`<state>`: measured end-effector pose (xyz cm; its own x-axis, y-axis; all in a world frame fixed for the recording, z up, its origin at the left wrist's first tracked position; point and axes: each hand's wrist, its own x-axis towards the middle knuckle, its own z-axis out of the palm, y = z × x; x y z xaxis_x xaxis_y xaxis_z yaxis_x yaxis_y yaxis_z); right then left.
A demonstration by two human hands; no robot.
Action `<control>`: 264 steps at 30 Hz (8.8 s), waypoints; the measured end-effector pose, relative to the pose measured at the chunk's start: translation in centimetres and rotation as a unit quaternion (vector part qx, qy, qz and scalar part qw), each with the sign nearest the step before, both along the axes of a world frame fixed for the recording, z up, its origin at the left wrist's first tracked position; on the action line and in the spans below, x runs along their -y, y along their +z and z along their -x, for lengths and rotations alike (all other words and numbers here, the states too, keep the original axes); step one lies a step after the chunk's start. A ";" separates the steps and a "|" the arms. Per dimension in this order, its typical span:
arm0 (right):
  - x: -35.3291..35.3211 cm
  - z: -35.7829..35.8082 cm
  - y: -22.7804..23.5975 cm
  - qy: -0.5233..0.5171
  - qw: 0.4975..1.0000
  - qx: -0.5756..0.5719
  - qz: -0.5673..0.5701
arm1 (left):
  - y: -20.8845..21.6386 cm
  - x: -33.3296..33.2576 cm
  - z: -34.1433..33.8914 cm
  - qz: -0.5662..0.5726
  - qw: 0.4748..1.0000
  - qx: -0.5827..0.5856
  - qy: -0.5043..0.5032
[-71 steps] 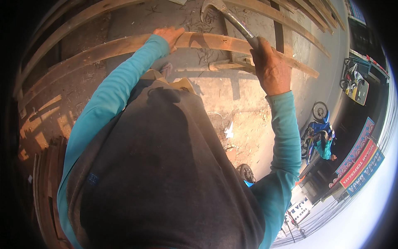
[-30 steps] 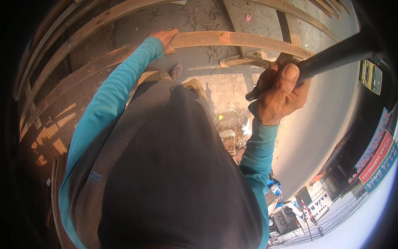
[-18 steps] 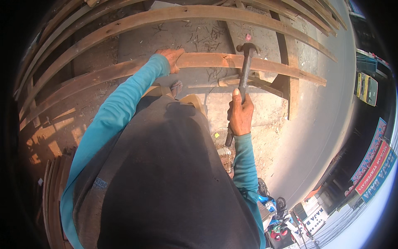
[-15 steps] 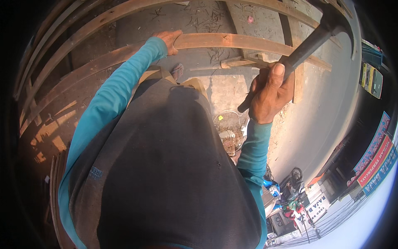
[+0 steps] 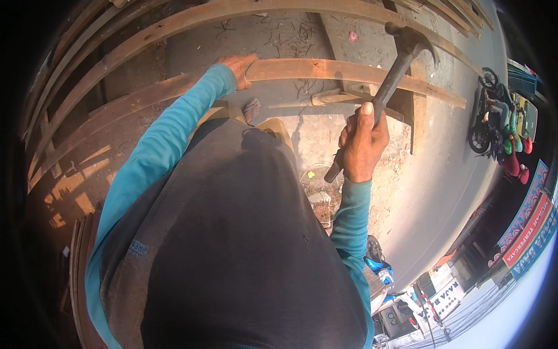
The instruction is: The person picks up a wooden plank, aligns it against a structure, and hammers a nail into it using a hammer.
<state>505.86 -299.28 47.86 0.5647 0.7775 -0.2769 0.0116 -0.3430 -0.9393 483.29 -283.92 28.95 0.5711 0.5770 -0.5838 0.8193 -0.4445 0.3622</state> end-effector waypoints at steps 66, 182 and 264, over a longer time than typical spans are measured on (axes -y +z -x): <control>-4.7 52.5 -9.6 0.516 0.847 0.063 0.109 | -4.1 18.5 70.9 -0.358 0.738 0.029 0.571; -0.6 81.1 -9.9 0.395 0.863 0.316 -0.024 | -4.4 2.4 88.3 -0.148 0.975 -0.093 0.139; 3.9 95.8 -21.1 0.114 0.980 0.034 0.162 | -0.1 9.2 121.3 -0.425 0.830 0.066 0.356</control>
<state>410.02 -303.20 26.73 0.4120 0.7636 -0.4972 0.1822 -0.6037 -0.7761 361.98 -293.17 28.85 -0.0651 0.9668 0.2472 0.9616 -0.0054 0.2744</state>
